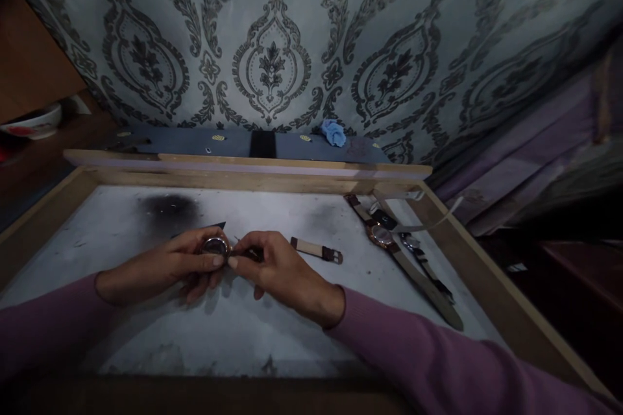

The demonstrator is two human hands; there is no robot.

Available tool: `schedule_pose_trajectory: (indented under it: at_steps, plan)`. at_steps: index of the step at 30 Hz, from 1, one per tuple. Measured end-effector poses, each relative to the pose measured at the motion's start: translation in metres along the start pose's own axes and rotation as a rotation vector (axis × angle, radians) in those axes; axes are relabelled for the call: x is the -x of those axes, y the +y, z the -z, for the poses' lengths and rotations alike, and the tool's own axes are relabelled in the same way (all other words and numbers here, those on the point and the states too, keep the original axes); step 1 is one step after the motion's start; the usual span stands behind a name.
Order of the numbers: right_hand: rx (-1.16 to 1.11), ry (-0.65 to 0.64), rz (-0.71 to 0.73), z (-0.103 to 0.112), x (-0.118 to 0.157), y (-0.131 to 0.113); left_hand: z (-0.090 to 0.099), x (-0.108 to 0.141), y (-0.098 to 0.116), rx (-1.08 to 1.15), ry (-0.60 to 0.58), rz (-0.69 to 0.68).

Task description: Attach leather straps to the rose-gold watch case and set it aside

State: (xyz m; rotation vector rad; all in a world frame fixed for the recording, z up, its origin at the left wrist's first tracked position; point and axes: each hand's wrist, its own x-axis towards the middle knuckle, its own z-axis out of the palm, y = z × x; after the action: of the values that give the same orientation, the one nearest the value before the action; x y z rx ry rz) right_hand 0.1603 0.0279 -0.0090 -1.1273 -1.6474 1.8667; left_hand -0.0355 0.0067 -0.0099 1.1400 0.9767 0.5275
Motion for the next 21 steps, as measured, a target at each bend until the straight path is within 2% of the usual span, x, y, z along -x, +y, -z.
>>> schedule_pose_trajectory:
  at_steps: [3, 7, 17, 21]
  plan:
    - [0.063, 0.004, 0.017, 0.0005, -0.0016, 0.0013, -0.0019, 0.0022, 0.0025, -0.027, 0.0, 0.01]
    - [0.023, 0.014, 0.058, 0.0017, -0.004, 0.0021, 0.0001, 0.0033, 0.0042, -0.007, -0.034, 0.006]
    - [-0.011, 0.007, 0.008, 0.0018, -0.0048, -0.0008, 0.0059, 0.0064, 0.005, -0.002, -0.081, -0.011]
    - [-0.02, 0.015, -0.015, 0.0021, -0.0047, -0.001, 0.008, 0.0012, 0.0014, 0.019, -0.03, -0.048]
